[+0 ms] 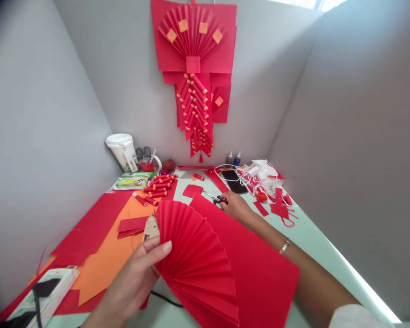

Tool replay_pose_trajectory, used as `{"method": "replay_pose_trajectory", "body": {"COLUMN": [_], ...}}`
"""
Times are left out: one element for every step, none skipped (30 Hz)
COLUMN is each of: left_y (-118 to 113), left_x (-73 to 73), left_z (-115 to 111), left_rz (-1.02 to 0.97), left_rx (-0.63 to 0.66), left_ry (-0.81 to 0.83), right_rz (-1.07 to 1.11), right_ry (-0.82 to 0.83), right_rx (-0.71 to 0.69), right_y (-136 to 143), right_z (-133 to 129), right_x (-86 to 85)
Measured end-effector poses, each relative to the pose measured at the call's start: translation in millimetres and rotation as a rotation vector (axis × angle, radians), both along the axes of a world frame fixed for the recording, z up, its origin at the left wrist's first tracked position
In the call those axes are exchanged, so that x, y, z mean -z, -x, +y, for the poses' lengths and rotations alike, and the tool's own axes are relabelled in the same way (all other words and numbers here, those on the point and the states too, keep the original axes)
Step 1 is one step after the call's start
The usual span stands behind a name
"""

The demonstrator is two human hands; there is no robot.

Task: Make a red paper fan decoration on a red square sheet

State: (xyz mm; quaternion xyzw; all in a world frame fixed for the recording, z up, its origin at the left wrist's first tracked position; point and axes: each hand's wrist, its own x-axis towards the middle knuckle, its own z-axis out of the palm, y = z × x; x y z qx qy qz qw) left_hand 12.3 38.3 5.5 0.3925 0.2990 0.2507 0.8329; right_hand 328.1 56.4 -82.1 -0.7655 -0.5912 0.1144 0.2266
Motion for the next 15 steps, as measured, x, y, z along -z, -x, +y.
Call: {"method": "replay_pose_trajectory", "body": {"left_y": [-0.5,-0.7,-0.9,-1.0,-1.0,-1.1,-1.2,-1.4,-1.7,-2.1,-2.5,-2.8,-3.1,-3.2,-3.2], "left_x": [0.2,0.2,0.1,0.1,0.2,0.5,0.8,1.2,1.6,1.9,2.0,2.0,1.9,1.9,1.9], "left_z": [-0.9,-1.6,-1.9,-1.9,-1.6,-1.0,-0.2,0.7,1.7,2.5,3.1,3.5,3.6,3.5,3.1], "left_rz": [0.01,0.018,0.023,0.028,0.03,0.032,0.033,0.033,0.033,0.034,0.036,0.036,0.033,0.029,0.022], "left_rx": [0.026,0.043,0.048,0.041,0.027,0.014,0.003,-0.007,-0.014,-0.021,-0.032,-0.048,-0.071,-0.095,-0.117], "left_ry": [-0.004,-0.004,-0.002,0.0,0.002,0.003,0.002,0.0,-0.002,-0.003,-0.002,0.002,0.009,0.019,0.032], "right_rz": [-0.002,-0.002,0.003,0.013,0.029,0.049,0.074,0.106,0.142,0.181,0.222,0.264,0.307,0.351,0.4], "right_ry": [0.002,0.003,0.001,-0.005,-0.014,-0.025,-0.04,-0.055,-0.071,-0.087,-0.101,-0.113,-0.122,-0.127,-0.123], "right_rx": [0.004,0.008,0.014,0.022,0.031,0.04,0.049,0.057,0.064,0.069,0.071,0.07,0.067,0.061,0.051], "right_y": [-1.1,-1.8,-2.2,-2.3,-2.3,-2.3,-2.3,-2.4,-2.5,-2.6,-2.6,-2.4,-2.0,-1.4,-0.6], "right_z": [8.7,17.2,25.3,32.9,40.0,46.3,51.5,55.3,57.3,57.3,54.8,49.9,42.3,32.4,20.4], "right_x": [-0.7,-1.8,-3.2,-4.7,-6.4,-8.2,-10.2,-12.4,-14.6,-17.0,-19.4,-21.8,-23.9,-25.7,-27.2]}}
